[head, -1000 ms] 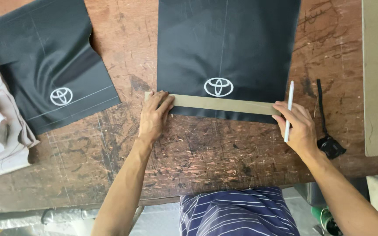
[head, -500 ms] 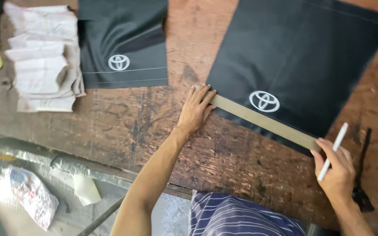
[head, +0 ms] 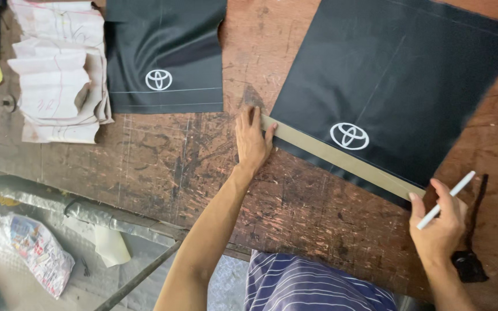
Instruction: The person uses a ruler and white marker to draw straight lines on two black fabric pieces with Toyota logos. They then place a paper pattern on one piece, secure it with a weight, and continue marking lines along the ruler.
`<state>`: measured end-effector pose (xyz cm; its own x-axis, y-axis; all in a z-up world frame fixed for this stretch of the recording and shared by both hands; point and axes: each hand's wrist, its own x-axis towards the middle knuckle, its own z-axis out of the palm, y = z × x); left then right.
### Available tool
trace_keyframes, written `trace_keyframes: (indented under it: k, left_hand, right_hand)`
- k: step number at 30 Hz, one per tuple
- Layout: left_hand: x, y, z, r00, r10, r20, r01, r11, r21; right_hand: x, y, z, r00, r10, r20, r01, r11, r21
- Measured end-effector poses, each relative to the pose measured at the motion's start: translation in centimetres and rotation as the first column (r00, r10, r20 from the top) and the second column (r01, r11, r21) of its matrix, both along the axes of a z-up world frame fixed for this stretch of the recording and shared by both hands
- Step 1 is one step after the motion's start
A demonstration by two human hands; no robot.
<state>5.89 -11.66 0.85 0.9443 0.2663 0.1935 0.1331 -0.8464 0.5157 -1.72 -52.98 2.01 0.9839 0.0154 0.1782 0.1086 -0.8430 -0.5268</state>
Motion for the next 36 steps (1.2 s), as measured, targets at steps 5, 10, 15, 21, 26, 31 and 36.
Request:
trace_keyframes:
  k: [5, 10, 15, 21, 26, 31, 36]
  left_hand:
    - [1.0, -1.0, -0.4, 0.999, 0.026, 0.04, -0.024, 0.998, -0.057]
    - [2.6, -1.0, -1.5, 0.992, 0.116, 0.045, -0.111, 0.99, -0.09]
    - [3.7, -0.3, -2.2, 0.986, 0.161, 0.03, -0.158, 0.983, -0.097]
    - [2.5, -0.1, -2.0, 0.992, 0.117, 0.037, -0.116, 0.993, -0.035]
    - [-1.1, -0.6, -0.8, 0.994, 0.101, 0.042, -0.1, 0.995, -0.011]
    - [-5.4, -1.7, 0.7, 0.994, 0.104, -0.042, -0.105, 0.994, -0.035]
    - [-7.4, -2.4, 1.7, 0.995, 0.09, -0.045, -0.093, 0.994, -0.056]
  right_hand:
    - [0.6, 1.8, -0.1, 0.998, -0.058, 0.025, 0.058, 0.998, 0.007]
    - [1.3, 1.6, -0.9, 0.993, -0.119, -0.002, 0.117, 0.966, 0.229]
    - [2.4, 0.6, -2.7, 0.981, -0.19, -0.043, 0.194, 0.931, 0.309]
    - [3.5, 0.4, -3.5, 0.975, -0.211, -0.073, 0.223, 0.899, 0.376]
    - [3.2, 0.6, -2.1, 0.975, -0.218, -0.048, 0.221, 0.914, 0.341]
    - [2.5, -0.1, -0.9, 0.973, -0.228, -0.025, 0.227, 0.943, 0.243]
    - [1.3, -0.9, -0.1, 0.985, -0.168, -0.031, 0.171, 0.955, 0.241]
